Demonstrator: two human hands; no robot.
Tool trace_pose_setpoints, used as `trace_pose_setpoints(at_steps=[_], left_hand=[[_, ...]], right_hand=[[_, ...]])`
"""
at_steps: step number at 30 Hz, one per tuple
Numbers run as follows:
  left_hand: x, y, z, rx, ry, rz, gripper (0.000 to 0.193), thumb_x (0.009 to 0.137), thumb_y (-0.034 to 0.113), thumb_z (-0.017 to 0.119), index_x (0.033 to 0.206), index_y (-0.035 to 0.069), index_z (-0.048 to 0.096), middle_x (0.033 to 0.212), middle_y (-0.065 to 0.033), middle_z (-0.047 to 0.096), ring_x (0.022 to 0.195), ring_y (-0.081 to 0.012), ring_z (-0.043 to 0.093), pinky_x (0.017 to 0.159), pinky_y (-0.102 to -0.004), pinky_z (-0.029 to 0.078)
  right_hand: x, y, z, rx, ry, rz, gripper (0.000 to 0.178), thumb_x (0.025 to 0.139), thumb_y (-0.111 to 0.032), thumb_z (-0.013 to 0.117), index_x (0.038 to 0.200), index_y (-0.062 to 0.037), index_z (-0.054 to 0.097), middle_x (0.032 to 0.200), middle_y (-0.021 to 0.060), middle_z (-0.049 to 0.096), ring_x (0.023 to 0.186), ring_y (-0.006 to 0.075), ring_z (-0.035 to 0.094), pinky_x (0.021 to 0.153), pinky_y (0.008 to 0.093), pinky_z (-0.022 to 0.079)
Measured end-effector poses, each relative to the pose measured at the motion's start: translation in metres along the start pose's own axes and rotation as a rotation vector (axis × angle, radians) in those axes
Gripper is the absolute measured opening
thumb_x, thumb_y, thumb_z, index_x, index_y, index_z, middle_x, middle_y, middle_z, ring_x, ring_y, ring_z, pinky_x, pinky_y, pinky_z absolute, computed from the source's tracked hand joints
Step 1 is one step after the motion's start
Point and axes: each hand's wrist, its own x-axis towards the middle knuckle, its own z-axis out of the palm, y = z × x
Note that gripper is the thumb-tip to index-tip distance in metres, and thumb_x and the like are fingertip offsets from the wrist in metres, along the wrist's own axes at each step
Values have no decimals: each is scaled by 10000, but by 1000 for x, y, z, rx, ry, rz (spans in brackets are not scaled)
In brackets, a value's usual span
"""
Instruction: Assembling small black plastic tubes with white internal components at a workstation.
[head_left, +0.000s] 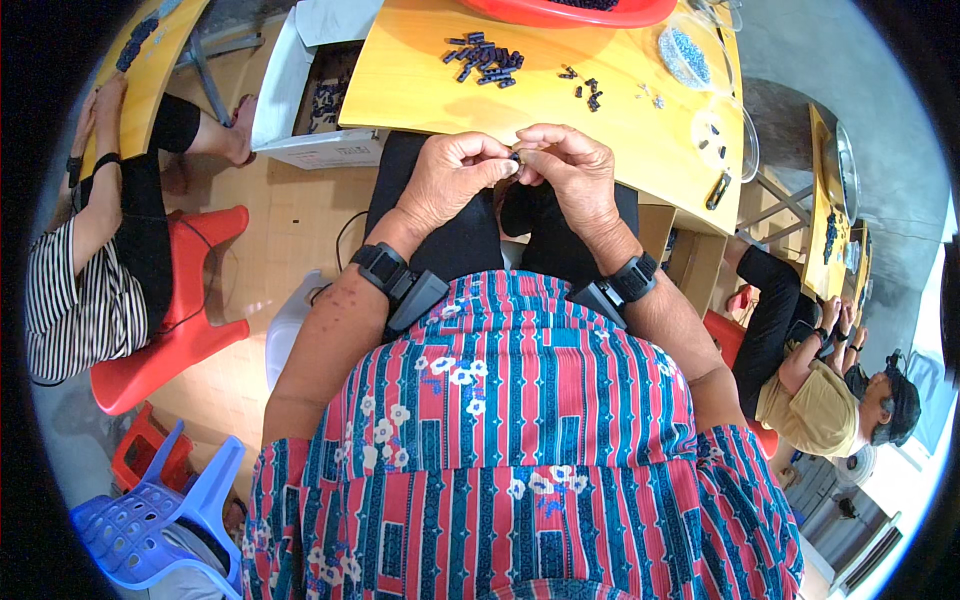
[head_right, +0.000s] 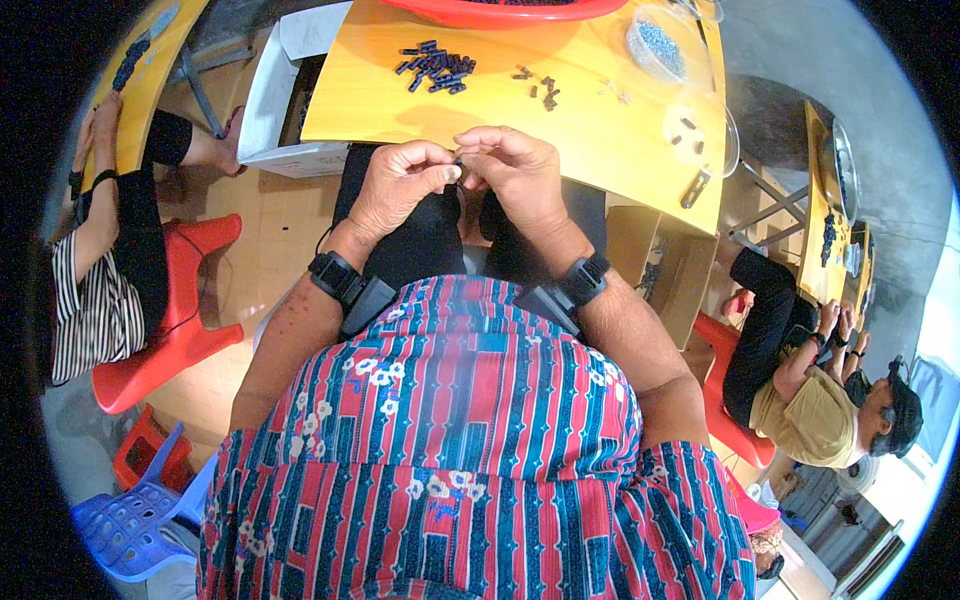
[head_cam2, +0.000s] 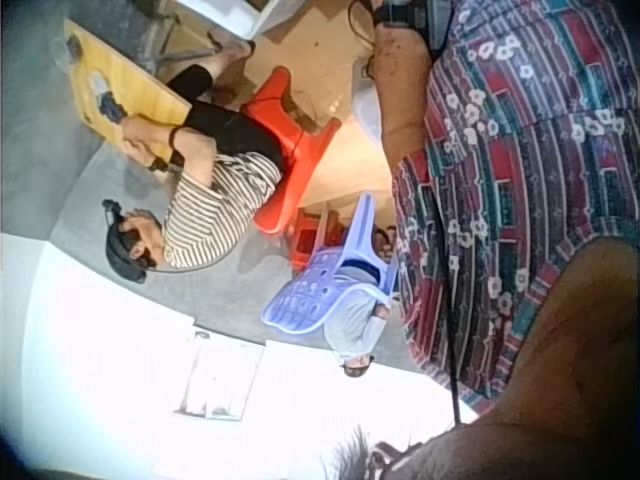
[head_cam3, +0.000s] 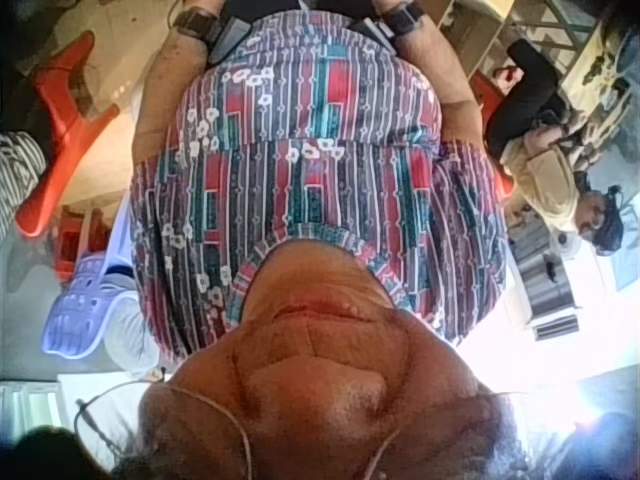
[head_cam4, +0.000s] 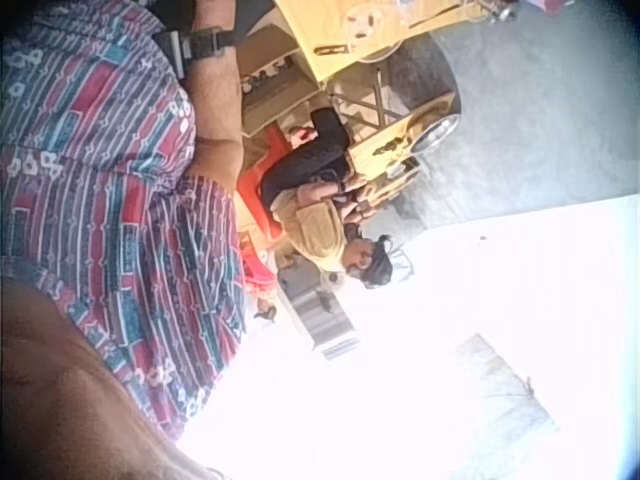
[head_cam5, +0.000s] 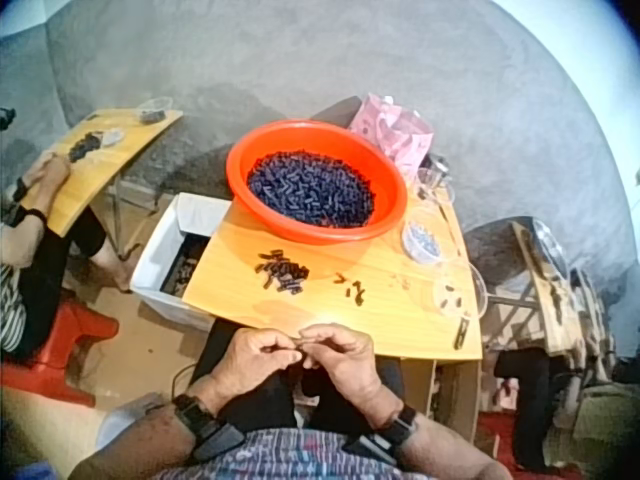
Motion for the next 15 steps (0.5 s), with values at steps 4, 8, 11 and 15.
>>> trace_pose_setpoints(at_steps=[4,8,11,15], left_hand=[[1,-3,0,15,2,-3,101,846,68,685,887,-24,691,775,-13,670,698,-52,581,639,-213,490],[0,-3,0,-21,-2,13,107,873,102,670,896,-1,684,780,0,653,669,-52,559,617,-209,474],[0,-2,0,-37,-7,-4,113,866,70,664,922,-25,689,795,-15,673,703,-51,576,637,-211,486],[-1,-2,0,-85,6,-8,113,872,68,656,932,-22,688,803,-12,673,694,-51,572,635,-209,485]], right_hand=[[0,1,0,-19,-5,-5,188,836,60,621,1005,7,686,834,59,668,666,101,623,625,224,524],[-1,3,3,-149,43,-67,173,833,64,623,981,9,694,834,65,679,705,109,645,651,226,536],[-3,6,2,-87,60,-64,156,833,62,631,969,19,693,835,72,686,717,112,654,656,226,541],[-4,7,1,-102,62,-31,133,832,59,641,952,34,691,830,78,690,714,118,659,655,228,543]])
